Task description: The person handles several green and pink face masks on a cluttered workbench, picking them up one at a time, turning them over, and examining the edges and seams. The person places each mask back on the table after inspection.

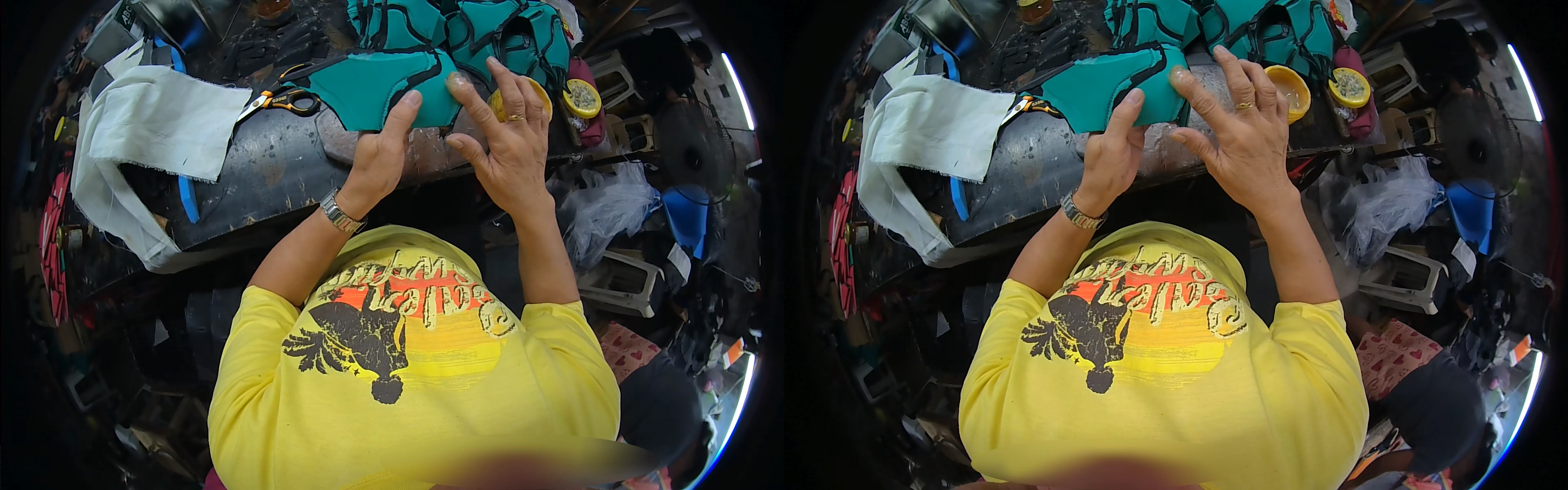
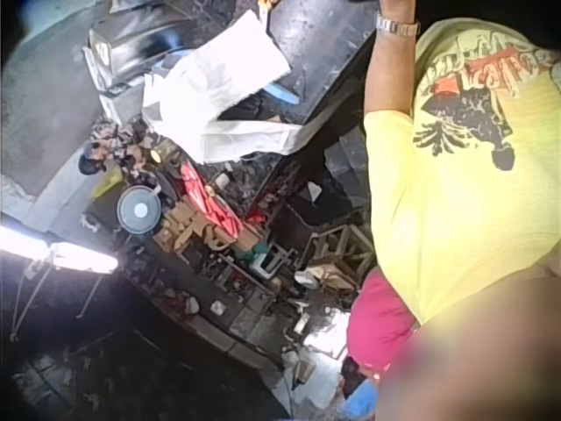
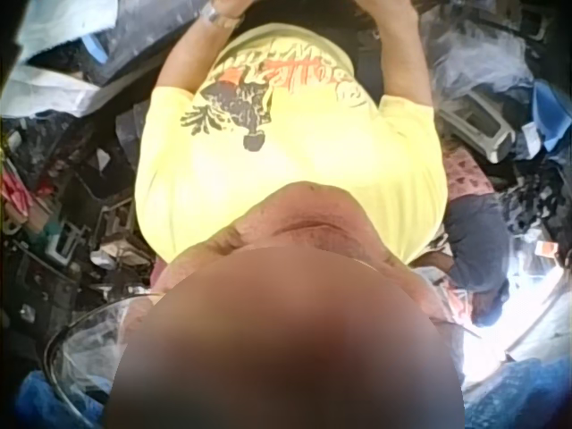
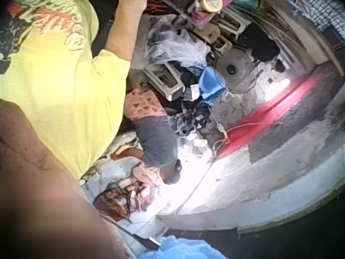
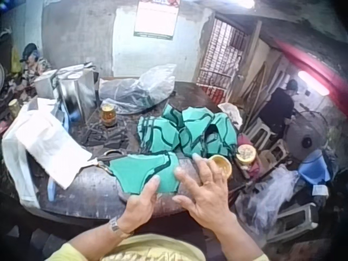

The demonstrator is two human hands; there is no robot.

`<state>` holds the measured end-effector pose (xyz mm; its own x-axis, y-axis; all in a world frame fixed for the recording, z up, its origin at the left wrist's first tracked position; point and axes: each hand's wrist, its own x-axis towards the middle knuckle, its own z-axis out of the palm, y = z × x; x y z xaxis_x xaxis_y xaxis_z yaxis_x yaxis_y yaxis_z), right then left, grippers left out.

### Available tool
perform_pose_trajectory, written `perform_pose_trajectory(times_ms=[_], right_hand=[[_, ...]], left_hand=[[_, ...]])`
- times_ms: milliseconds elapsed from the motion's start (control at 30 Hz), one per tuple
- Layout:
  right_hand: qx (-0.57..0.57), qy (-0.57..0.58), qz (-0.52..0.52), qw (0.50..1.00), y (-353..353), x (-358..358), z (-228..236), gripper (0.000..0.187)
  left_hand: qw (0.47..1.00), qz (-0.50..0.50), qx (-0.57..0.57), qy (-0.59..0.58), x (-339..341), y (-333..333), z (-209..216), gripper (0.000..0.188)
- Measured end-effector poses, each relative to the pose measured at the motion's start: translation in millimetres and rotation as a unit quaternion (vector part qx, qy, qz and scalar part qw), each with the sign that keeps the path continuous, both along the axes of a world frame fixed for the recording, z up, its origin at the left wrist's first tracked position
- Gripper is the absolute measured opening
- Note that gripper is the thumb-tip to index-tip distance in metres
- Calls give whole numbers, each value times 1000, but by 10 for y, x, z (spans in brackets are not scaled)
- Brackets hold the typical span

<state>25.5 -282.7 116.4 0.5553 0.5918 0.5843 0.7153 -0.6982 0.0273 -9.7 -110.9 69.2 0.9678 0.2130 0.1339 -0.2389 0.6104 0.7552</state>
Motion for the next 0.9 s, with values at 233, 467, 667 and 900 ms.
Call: perform_pose_trajectory(times_ms=[233, 467, 667, 900], right_hand=[[56, 95, 132, 985, -73, -75, -44, 45], [395, 294, 260, 831, 10, 132, -89, 45], [153, 56, 112, 980, 169, 161, -194, 60], [60, 7, 41, 997, 172, 28, -265, 58]], left_hand=[[1000, 11, 16, 25, 53, 88, -140, 31], [986, -88, -138, -11, 30, 199, -62, 32], [952, -194, -236, 21, -15, 251, -89, 35], [944, -199, -259, 48, -26, 209, -133, 37]])
